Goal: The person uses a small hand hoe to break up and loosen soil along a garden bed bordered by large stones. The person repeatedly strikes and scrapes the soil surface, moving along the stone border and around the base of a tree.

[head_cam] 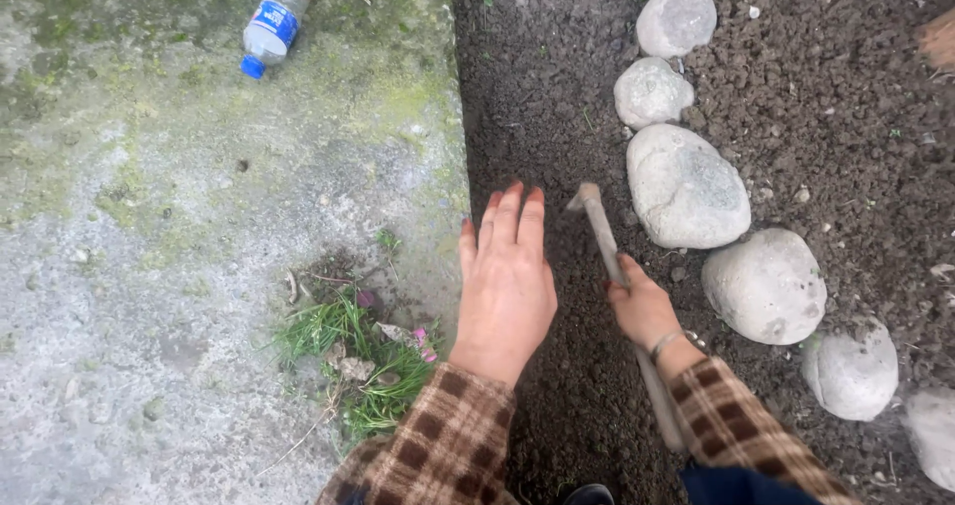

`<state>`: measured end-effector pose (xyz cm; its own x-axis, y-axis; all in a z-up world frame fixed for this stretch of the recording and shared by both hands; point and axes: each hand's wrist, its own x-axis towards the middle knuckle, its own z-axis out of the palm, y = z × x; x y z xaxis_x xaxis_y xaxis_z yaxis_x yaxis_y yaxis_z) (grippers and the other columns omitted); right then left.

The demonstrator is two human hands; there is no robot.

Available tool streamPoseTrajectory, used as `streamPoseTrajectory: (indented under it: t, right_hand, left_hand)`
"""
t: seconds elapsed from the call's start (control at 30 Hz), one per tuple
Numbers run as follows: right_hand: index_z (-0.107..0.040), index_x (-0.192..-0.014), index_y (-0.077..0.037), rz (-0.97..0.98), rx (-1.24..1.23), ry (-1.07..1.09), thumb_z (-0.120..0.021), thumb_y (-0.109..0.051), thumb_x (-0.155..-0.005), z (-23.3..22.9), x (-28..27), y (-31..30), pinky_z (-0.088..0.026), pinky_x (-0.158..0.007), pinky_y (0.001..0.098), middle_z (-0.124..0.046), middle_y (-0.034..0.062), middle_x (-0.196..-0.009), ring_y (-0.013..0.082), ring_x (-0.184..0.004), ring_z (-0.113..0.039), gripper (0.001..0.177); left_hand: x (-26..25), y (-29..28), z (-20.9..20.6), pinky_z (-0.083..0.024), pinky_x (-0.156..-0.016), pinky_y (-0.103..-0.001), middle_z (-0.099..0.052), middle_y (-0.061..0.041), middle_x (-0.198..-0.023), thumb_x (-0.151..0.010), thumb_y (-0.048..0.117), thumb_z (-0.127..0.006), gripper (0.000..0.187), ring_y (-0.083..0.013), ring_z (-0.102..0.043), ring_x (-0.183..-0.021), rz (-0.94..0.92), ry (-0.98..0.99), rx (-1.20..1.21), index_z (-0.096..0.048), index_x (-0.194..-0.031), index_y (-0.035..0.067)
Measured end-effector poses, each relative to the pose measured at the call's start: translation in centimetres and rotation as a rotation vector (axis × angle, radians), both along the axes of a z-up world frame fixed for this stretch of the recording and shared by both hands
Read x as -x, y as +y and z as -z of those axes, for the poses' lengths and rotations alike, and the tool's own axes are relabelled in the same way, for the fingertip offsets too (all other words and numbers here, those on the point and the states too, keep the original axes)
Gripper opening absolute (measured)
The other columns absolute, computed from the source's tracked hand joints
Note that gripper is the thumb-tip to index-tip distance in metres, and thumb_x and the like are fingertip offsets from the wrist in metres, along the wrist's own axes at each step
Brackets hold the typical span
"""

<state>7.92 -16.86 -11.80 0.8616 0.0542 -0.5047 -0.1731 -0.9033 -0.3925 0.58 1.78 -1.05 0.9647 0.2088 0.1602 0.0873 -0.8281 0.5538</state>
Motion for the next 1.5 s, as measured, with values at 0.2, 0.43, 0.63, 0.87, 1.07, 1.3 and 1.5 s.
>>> streamPoseTrajectory:
  t: [0.2, 0.43, 0.63, 0.87, 1.07, 1.3, 1.5]
  right_hand:
    - [-0.029, -0.162, -0.02, -0.105, 0.011, -0.362, -0.045, -0.019, -0.109, -1.7, -2.4, 0.4, -0.06, -0.091, 0.05, -0.068, 0.0287, -0.112, 0.0394, -0.107, -0.068, 0.055]
    - [-0.03, -0.157, -0.039, -0.255, 0.259, -0.103, -0.051, -0.032, -0.097, 5.5, -2.4, -6.6, -0.055, -0.103, 0.0476, -0.071, 0.0216, -0.121, 0.0377, -0.117, -0.067, 0.064]
    - [-0.031, -0.159, -0.031, -0.084, 0.067, -0.2, -0.047, -0.028, -0.102, 0.8, -0.8, -7.0, -0.047, -0.109, 0.0558, -0.064, 0.0333, -0.127, 0.0489, -0.122, -0.058, 0.06]
    - [-0.028, -0.159, -0.037, -0.152, 0.217, -0.103, -0.046, -0.027, -0.103, 2.2, 1.5, -11.3, -0.053, -0.105, 0.0503, -0.069, 0.0252, -0.123, 0.0402, -0.116, -0.067, 0.06]
    - [-0.027, -0.162, -0.034, -0.076, 0.182, -0.077, -0.046, -0.026, -0.104, -5.6, 4.4, -11.2, -0.055, -0.103, 0.0529, -0.067, 0.0263, -0.126, 0.041, -0.117, -0.066, 0.061]
    - [-0.025, -0.158, -0.034, -0.065, 0.122, -0.039, -0.045, -0.023, -0.103, -0.8, 7.5, -11.7, -0.051, -0.109, 0.0572, -0.069, 0.0302, -0.12, 0.0452, -0.117, -0.065, 0.06]
    - [-0.031, -0.159, -0.032, 0.042, -0.008, -0.205, -0.05, -0.027, -0.1, 0.5, 7.9, -13.6, -0.05, -0.104, 0.0591, -0.064, 0.0326, -0.126, 0.0502, -0.117, -0.06, 0.062]
  left_hand:
    - [-0.1, -1.1, 0.9, -0.026, -0.114, -0.067, -0.038, -0.024, -0.154, -0.087, 0.001, -0.059, 0.069, -0.041, -0.039, -0.144, 0.042, -0.003, -0.048, -0.038, -0.153, 0.003]
    - [-0.1, -1.7, 1.8, -0.025, -0.114, -0.066, -0.037, -0.023, -0.155, -0.088, 0.003, -0.058, 0.069, -0.0408, -0.037, -0.145, 0.076, -0.002, -0.066, -0.036, -0.153, 0.003]
    - [-0.2, -2.4, 2.2, -0.027, -0.114, -0.065, -0.037, -0.022, -0.154, -0.088, 0.006, -0.059, 0.069, -0.04, -0.038, -0.144, 0.09, -0.037, -0.095, -0.036, -0.153, 0.005]
    - [0.3, -3.2, 1.7, -0.028, -0.113, -0.066, -0.037, -0.022, -0.154, -0.088, 0.004, -0.058, 0.068, -0.0402, -0.038, -0.144, 0.113, -0.036, -0.096, -0.037, -0.153, 0.004]
    - [0.9, -4.9, 2.9, -0.028, -0.114, -0.066, -0.038, -0.021, -0.154, -0.087, 0.006, -0.058, 0.07, -0.0392, -0.04, -0.144, 0.177, -0.016, -0.096, -0.037, -0.153, 0.005]
    - [1.6, -6.2, 4.7, -0.028, -0.113, -0.066, -0.04, -0.02, -0.153, -0.088, 0.005, -0.055, 0.068, -0.039, -0.041, -0.143, 0.258, 0.004, -0.104, -0.038, -0.153, 0.006]
    - [1.2, -6.0, 4.9, -0.03, -0.113, -0.065, -0.039, -0.021, -0.154, -0.088, 0.006, -0.056, 0.067, -0.0394, -0.041, -0.144, 0.226, -0.014, -0.125, -0.039, -0.153, 0.005]
